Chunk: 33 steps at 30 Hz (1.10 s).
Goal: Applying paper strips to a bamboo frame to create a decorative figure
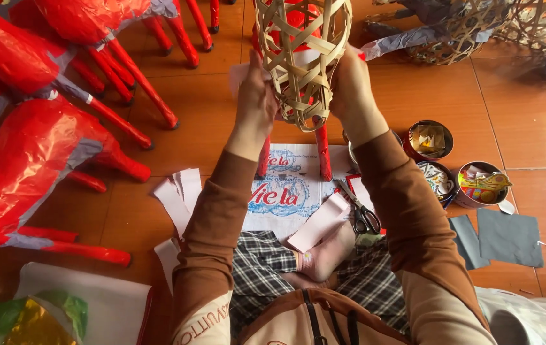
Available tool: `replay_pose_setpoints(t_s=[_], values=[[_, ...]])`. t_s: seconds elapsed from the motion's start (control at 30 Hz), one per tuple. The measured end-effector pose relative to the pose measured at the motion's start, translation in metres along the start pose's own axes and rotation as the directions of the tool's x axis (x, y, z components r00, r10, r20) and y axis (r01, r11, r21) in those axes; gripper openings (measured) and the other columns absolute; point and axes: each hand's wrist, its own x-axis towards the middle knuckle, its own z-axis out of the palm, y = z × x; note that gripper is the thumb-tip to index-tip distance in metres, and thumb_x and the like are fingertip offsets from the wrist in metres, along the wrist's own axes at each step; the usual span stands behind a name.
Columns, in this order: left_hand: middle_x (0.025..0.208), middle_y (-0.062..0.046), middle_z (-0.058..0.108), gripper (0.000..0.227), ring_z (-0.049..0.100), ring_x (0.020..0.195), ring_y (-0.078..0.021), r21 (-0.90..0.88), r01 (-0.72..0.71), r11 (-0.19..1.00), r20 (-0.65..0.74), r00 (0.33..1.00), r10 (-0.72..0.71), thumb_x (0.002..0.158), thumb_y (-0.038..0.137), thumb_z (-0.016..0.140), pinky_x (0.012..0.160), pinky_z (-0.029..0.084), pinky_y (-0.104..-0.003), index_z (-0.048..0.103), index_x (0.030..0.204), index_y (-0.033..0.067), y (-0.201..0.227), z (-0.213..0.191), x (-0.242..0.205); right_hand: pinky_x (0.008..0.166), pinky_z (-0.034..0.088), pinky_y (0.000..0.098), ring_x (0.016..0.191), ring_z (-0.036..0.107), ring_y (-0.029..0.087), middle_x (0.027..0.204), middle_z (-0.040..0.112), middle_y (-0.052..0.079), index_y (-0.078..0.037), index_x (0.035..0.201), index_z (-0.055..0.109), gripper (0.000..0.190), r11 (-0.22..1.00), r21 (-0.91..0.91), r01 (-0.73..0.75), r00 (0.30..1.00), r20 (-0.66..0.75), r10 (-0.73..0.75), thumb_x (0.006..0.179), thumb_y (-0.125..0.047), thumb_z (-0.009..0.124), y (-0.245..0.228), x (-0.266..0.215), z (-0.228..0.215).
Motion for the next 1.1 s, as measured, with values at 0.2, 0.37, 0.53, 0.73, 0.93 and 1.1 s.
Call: replay_pose_setpoints(t_s=[0.2, 0.37, 0.53, 0.73, 0.93, 1.1], values=[[0.137, -0.019, 0.060, 0.104, 0.060, 0.126, -0.0292, 0.209, 0.039, 0.977, -0.079, 0.997, -0.023, 0.067, 0.067, 0.039, 0.093, 0.053, -0.039, 0.027, 0.156, 0.0143, 0.032, 0.027, -0.004, 0.064, 0.053, 0.0371, 0.073, 0.065, 0.022, 0.078, 0.069, 0.008, -0.007, 0.087, 0.068, 0.030, 0.997, 0.057, -0.045, 0.987, 0.154, 0.035, 0.078, -0.034, 0.058, -0.014, 0.005, 0.010], [0.167, -0.006, 0.004, 0.093, 0.000, 0.155, -0.0232, 0.199, -0.174, 0.965, 0.161, 0.976, 0.143, 0.084, 0.065, 0.042, 0.123, 0.006, -0.051, 0.009, 0.157, 0.0164, 0.019, 0.004, 0.030, 0.075, 0.059, 0.0426, 0.084, 0.072, 0.028, 0.087, 0.075, 0.010, -0.009, 0.093, 0.072, 0.048, 0.989, 0.115, -0.094, 0.953, 0.297, 0.056, 0.079, -0.052, 0.057, -0.022, 0.010, 0.013], [0.145, -0.025, 0.048, 0.068, 0.028, 0.088, -0.0160, 0.083, -0.101, 0.991, 0.000, 0.995, 0.102, 0.089, 0.049, 0.049, 0.072, 0.021, -0.034, 0.041, 0.147, 0.0145, 0.024, 0.005, 0.030, 0.068, 0.057, 0.0380, 0.071, 0.068, 0.022, 0.076, 0.070, 0.005, -0.010, 0.085, 0.067, 0.044, 0.997, 0.040, -0.067, 0.965, 0.255, 0.055, 0.076, -0.052, 0.058, -0.024, 0.014, 0.022], [0.059, 0.000, 0.044, 0.062, 0.045, 0.050, -0.0109, 0.539, -0.421, 0.729, 0.232, 0.907, 0.351, 0.091, 0.041, 0.047, 0.047, 0.042, -0.031, 0.043, 0.141, 0.0047, -0.013, -0.059, 0.002, 0.071, 0.043, 0.0284, 0.071, 0.048, 0.011, 0.075, 0.050, -0.001, -0.017, 0.079, 0.049, 0.023, 0.994, 0.081, 0.079, 0.905, 0.412, -0.106, 0.087, -0.038, 0.047, 0.018, 0.016, -0.025], [0.104, -0.024, 0.067, 0.044, 0.064, 0.098, -0.0373, 0.891, -0.410, 0.194, 0.399, 0.912, 0.096, 0.096, 0.023, 0.062, 0.105, 0.040, -0.041, 0.055, 0.122, -0.0117, -0.112, -0.166, -0.085, 0.088, 0.042, 0.0400, 0.096, 0.053, 0.027, 0.104, 0.055, 0.018, -0.005, 0.110, 0.054, 0.047, 0.883, -0.445, -0.150, 0.939, 0.216, 0.268, 0.087, -0.044, 0.061, 0.102, -0.107, -0.142], [0.142, -0.014, 0.055, 0.060, 0.052, 0.127, -0.0324, 0.419, 0.149, 0.895, 0.311, 0.903, -0.296, 0.093, 0.040, 0.066, 0.115, 0.030, -0.050, 0.052, 0.140, 0.0048, -0.240, -0.274, -0.204, 0.085, 0.053, 0.0454, 0.095, 0.063, 0.028, 0.106, 0.071, 0.023, 0.008, 0.116, 0.069, 0.062, 0.685, -0.634, -0.358, 0.882, 0.011, 0.471, 0.079, -0.040, 0.079, 0.156, -0.158, -0.212]])
